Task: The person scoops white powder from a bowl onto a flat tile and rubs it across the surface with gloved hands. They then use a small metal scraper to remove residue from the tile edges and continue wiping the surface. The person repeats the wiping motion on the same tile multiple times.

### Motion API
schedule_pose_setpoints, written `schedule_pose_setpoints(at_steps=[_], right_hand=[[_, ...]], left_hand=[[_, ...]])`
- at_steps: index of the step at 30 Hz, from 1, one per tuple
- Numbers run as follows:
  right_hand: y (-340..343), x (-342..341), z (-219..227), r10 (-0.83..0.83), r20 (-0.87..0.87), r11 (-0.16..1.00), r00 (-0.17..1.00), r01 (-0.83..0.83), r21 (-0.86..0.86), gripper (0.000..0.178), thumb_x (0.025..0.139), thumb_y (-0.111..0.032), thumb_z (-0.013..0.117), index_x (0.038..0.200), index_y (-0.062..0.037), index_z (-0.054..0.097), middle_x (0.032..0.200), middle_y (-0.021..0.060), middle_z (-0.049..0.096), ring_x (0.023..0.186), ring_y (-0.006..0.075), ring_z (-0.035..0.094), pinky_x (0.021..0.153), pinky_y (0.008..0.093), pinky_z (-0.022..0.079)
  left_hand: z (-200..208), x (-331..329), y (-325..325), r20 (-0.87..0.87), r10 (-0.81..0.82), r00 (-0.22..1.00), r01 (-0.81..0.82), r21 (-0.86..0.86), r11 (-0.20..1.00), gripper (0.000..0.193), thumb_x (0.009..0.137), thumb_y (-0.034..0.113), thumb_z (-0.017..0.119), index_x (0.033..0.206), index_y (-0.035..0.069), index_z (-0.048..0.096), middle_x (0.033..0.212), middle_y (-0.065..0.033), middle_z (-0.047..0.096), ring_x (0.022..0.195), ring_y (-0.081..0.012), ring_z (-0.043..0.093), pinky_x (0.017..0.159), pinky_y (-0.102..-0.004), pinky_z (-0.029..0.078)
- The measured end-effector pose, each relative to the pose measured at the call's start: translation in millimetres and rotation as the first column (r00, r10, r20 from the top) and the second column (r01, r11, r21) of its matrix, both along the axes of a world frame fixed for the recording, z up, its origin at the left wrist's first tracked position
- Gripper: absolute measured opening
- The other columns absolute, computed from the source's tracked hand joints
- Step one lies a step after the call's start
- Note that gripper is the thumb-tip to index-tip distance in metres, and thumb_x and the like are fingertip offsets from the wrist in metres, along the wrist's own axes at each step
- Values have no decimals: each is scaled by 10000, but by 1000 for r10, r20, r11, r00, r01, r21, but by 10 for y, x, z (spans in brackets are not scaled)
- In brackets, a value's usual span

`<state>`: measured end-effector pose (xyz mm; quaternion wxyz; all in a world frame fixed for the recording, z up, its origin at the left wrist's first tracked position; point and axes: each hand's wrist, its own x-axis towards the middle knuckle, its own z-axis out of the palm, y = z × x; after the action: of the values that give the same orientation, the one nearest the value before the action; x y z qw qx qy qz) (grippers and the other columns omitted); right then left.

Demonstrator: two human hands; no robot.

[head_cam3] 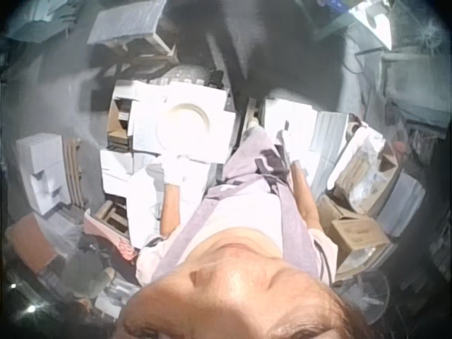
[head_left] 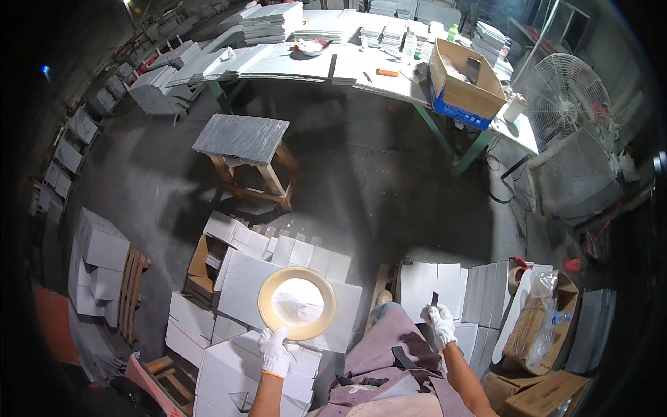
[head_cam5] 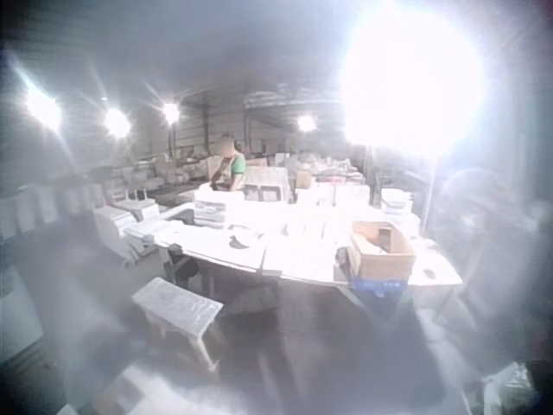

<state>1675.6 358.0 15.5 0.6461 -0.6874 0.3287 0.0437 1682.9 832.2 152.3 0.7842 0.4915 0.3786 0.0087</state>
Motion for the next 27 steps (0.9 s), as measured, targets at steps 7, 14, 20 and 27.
schedule_pose_setpoints(at_steps=[7,14,20,27], right_hand=[[-815,905,155,61,-51,997,997,-62,-35,269,1050,-242,666,1179,-7,661,939,54,717,826,109,643,757,247,522],[-1213,1490,1051,305,-103,892,947,-322,-318,344,1035,-337,616,1207,-60,727,1086,113,755,996,222,721,914,376,556],[-1408,1890,1714,266,-134,922,955,-293,-253,460,1031,-435,571,1320,-97,691,1328,165,698,1288,334,625,1107,429,465],[-1196,2396,1569,213,-83,948,974,-226,-224,548,1019,-491,564,1337,-60,678,1306,184,716,1236,346,662,1068,420,495]], left_hand=[[346,849,-654,-30,66,997,-66,17,998,183,926,37,654,1106,15,644,959,-110,719,668,-204,713,449,-343,596],[762,1698,-1130,105,-206,973,221,-166,961,408,979,167,646,1337,1,543,1131,-116,657,841,-183,635,573,-316,527],[852,2890,-1952,-14,-474,880,473,-59,879,381,990,179,639,1323,11,562,1130,-111,664,875,-197,650,616,-324,542],[893,3875,-2372,8,-628,778,628,6,778,351,1002,193,630,1306,22,584,1130,-105,673,914,-213,666,666,-333,561]])
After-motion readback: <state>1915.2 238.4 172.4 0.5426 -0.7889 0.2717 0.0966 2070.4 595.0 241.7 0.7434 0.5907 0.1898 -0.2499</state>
